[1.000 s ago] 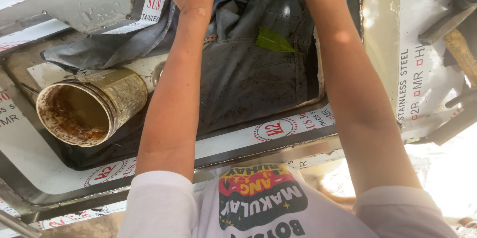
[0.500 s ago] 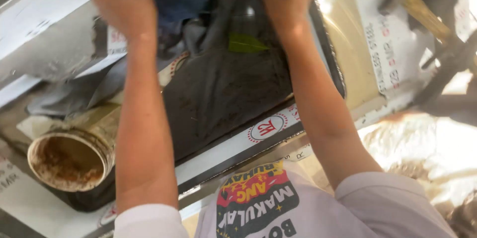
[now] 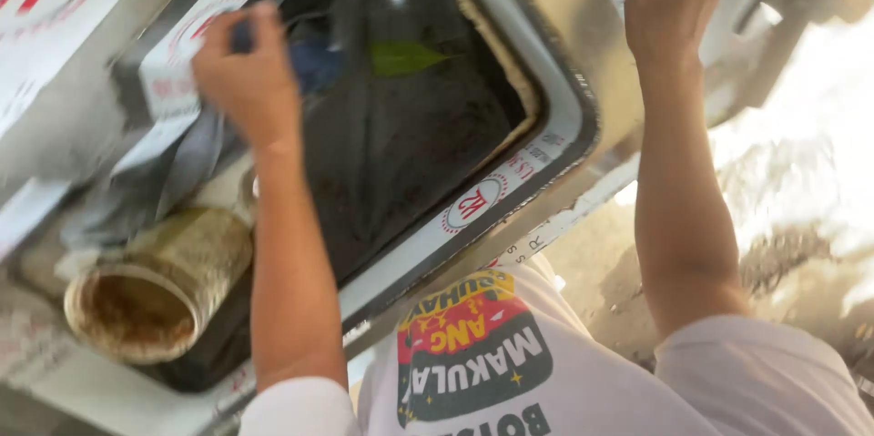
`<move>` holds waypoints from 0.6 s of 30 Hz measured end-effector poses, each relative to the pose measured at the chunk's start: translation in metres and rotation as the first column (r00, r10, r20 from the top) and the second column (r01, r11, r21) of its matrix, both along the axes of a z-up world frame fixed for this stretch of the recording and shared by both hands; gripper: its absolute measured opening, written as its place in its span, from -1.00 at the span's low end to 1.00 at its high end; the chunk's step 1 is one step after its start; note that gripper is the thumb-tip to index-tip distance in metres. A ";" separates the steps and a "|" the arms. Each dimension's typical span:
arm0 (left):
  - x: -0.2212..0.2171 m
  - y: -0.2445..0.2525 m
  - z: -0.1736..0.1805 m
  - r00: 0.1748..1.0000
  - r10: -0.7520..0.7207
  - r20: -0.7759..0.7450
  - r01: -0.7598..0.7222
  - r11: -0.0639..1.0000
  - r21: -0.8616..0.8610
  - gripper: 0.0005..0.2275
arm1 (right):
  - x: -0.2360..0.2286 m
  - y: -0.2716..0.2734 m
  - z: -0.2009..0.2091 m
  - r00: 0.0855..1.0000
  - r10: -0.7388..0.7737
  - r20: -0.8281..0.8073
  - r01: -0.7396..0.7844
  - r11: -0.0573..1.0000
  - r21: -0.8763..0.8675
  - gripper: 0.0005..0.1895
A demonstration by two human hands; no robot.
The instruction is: The recorder welds metal components of a stainless steel basin or sink structure.
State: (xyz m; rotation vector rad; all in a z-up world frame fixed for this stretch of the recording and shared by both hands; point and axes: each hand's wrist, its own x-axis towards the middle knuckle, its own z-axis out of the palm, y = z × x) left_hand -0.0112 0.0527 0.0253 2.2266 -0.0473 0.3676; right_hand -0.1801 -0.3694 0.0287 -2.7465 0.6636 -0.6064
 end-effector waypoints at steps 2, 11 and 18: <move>-0.022 -0.016 0.006 1.000 0.014 0.007 -0.014 0.998 0.058 -0.79 | 0.013 0.054 0.022 0.981 0.195 -0.027 -0.191 0.976 0.107 -0.67; -0.078 -0.031 0.034 0.942 -0.187 -0.277 -0.038 0.762 -0.646 -0.74 | 0.040 0.196 0.014 0.692 0.721 -0.042 -0.230 0.276 0.933 -0.59; -0.087 0.058 0.048 0.921 -0.242 -0.305 -0.048 0.707 -0.706 -0.64 | 0.072 0.205 0.068 0.717 0.692 -0.082 -0.342 0.452 0.824 -0.74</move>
